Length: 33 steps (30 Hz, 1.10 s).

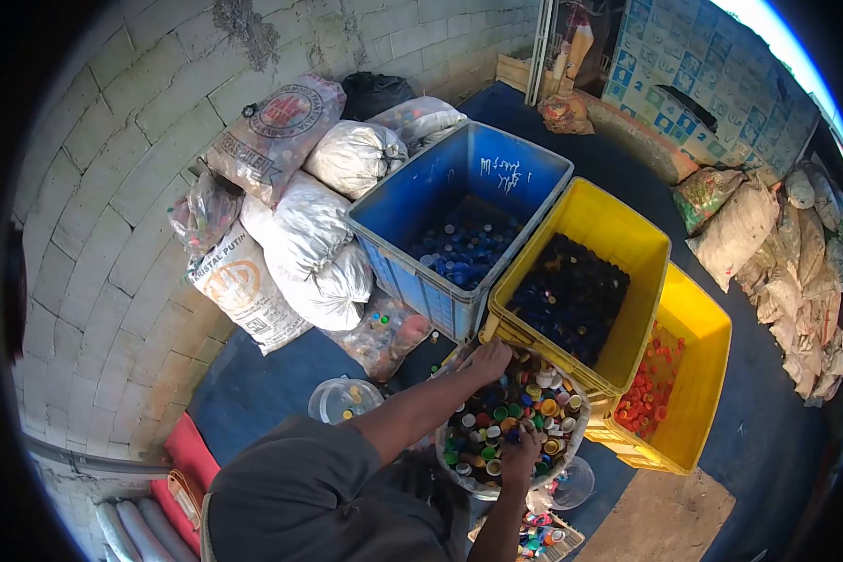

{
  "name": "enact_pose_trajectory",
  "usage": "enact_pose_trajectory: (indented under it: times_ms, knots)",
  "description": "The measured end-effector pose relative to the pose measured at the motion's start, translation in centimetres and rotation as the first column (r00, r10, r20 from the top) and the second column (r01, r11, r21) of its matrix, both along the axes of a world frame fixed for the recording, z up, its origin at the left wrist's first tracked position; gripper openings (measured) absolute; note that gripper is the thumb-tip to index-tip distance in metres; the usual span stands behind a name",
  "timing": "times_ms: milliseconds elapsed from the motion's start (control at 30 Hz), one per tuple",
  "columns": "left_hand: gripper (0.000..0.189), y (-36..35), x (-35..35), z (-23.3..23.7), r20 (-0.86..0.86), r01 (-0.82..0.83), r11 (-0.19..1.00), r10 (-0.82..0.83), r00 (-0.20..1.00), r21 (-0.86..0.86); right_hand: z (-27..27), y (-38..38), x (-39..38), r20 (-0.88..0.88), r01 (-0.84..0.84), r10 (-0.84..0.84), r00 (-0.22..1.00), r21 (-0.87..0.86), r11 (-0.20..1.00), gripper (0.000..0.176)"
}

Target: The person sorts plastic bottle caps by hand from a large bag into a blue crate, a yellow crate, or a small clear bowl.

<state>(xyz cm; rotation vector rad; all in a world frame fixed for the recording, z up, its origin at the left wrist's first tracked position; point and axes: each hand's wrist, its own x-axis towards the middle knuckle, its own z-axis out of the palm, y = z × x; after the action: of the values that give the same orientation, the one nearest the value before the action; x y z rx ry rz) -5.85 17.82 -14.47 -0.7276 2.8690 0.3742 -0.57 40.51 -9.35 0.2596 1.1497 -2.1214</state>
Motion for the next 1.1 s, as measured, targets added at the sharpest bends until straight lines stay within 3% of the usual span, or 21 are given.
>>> enact_pose_trajectory:
  times_ms: [233,333,433,500,533,567,633,733,833,933,1033,1100]
  knots:
    - [0.026,-0.9,1.8,0.8,-0.163,0.048,0.998,-0.041,0.986,0.037,-0.5,0.0,1.8,-0.010,-0.028,0.028,1.000,0.019,0.999,0.016]
    - [0.027,-1.2,1.8,2.0,-0.061,0.041,0.982,-0.030,0.998,0.183,-0.6,-0.2,2.5,-0.007,-0.058,0.058,0.998,0.064,0.996,0.016]
    - [0.030,-1.8,1.8,1.4,-0.123,-0.024,0.965,0.058,0.991,0.260,-1.7,0.0,3.0,-0.009,-0.103,0.104,0.995,0.086,0.991,0.016]
    - [0.036,-2.8,1.9,2.1,-0.039,-0.070,0.928,0.090,0.995,0.367,-3.0,0.5,3.1,-0.027,-0.128,0.131,0.991,0.105,0.986,0.018]
    - [0.037,-3.3,1.6,0.9,-0.050,-0.078,0.891,0.112,0.992,0.447,-2.2,0.2,3.4,-0.127,-0.128,0.147,0.981,0.153,0.980,0.019]
    - [0.036,-3.7,1.2,-1.0,-0.083,-0.064,0.900,0.110,0.991,0.432,-2.1,0.2,3.6,-0.120,-0.130,0.153,0.981,0.179,0.975,0.021]
    - [0.031,-4.1,1.5,0.0,-0.086,-0.049,0.877,0.102,0.991,0.477,-2.0,0.3,3.9,-0.078,-0.103,0.116,0.990,0.146,0.984,0.020]
    - [0.039,-5.1,1.6,-0.6,-0.041,-0.052,0.762,0.103,0.994,0.646,-2.1,0.6,3.9,-0.055,-0.079,0.087,0.995,0.123,0.989,0.019]
    - [0.048,-5.7,1.4,-1.6,0.071,-0.042,0.774,-0.004,0.997,0.632,-2.4,0.7,3.7,-0.018,-0.056,0.057,0.998,0.079,0.995,0.021]
    - [0.048,-5.7,1.5,-2.4,0.000,0.009,0.798,-0.011,1.000,0.603,-2.1,0.6,3.4,-0.012,-0.048,0.049,0.999,0.079,0.996,0.020]
    - [0.047,-4.9,2.3,-0.7,-0.134,-0.024,0.780,0.138,0.981,0.626,-1.6,0.6,3.0,-0.038,-0.046,0.051,0.998,0.122,0.992,0.017]
    - [0.044,-4.4,2.7,0.7,-0.080,-0.102,0.640,0.249,0.965,0.762,-1.4,0.7,2.7,-0.011,-0.026,0.027,1.000,0.110,0.994,0.017]
